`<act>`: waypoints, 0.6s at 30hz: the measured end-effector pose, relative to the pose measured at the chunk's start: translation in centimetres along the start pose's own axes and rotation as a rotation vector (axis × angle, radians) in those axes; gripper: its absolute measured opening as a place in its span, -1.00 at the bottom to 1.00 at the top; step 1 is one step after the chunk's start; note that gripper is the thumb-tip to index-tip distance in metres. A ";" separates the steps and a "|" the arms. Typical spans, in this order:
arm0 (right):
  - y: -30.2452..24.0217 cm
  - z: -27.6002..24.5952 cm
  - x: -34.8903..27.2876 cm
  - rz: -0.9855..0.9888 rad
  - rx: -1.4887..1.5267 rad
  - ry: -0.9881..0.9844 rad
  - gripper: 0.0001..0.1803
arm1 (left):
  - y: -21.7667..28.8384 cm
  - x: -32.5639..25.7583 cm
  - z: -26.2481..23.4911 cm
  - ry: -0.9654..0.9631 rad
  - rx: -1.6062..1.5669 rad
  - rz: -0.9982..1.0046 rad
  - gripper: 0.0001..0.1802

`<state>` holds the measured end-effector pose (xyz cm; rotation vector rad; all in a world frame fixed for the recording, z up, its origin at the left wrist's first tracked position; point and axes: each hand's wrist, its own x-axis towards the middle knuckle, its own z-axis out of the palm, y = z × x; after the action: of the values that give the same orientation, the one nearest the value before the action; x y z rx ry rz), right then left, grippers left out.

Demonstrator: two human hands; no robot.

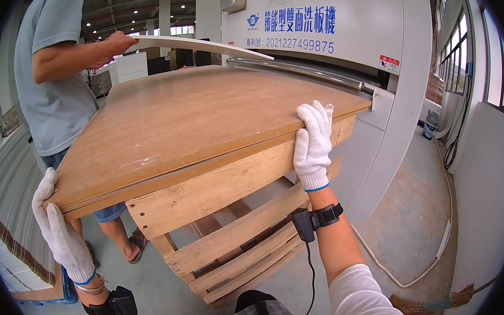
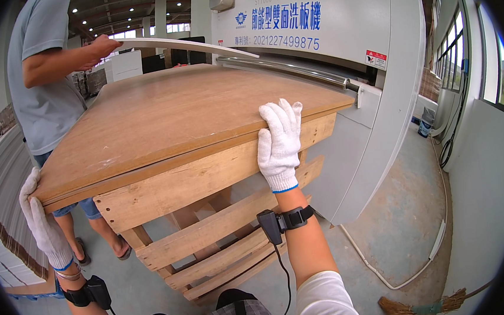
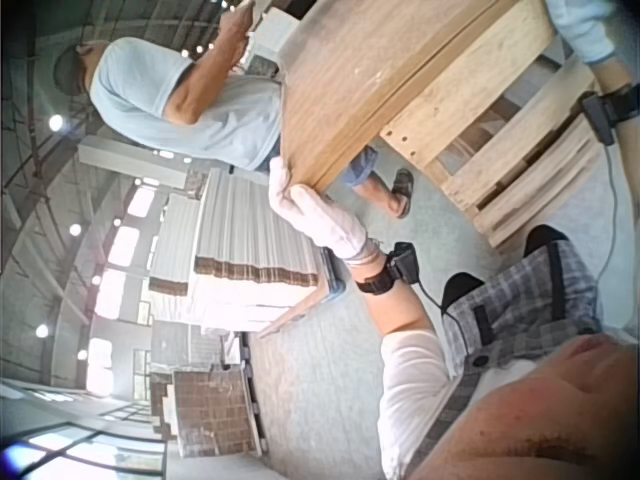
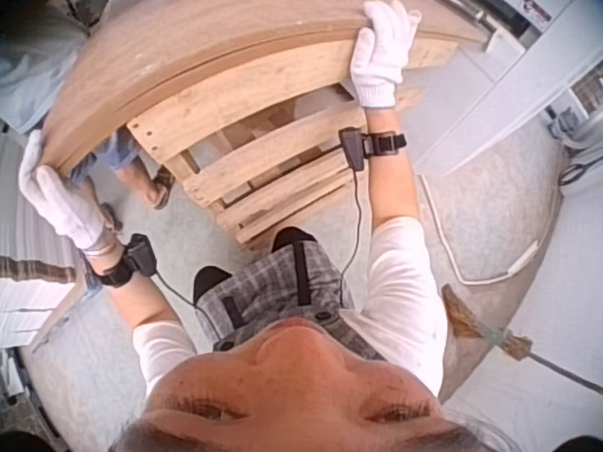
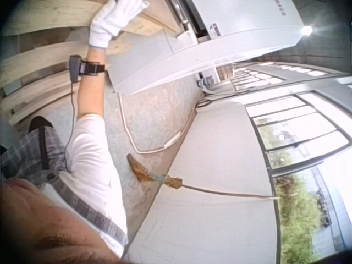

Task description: Two people working together to process large white panels through a machine in a manufacturing environment.

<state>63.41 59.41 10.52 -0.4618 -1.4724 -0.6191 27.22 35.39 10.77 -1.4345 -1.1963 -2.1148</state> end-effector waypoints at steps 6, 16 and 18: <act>0.0 0.0 0.0 -0.002 0.003 0.000 -0.65 | 0.0 0.0 -0.1 -0.007 0.014 0.011 -0.51; 0.0 -0.1 0.0 -0.001 0.002 -0.005 -0.65 | -0.3 0.1 -0.2 -0.011 -0.011 0.020 -0.52; 0.0 -0.2 0.1 0.000 0.000 -0.005 -0.65 | -0.5 0.1 -0.3 -0.021 -0.017 0.039 -0.52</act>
<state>63.53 59.28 10.57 -0.4634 -1.4778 -0.6186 26.67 35.53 10.57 -1.4790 -1.1515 -2.0932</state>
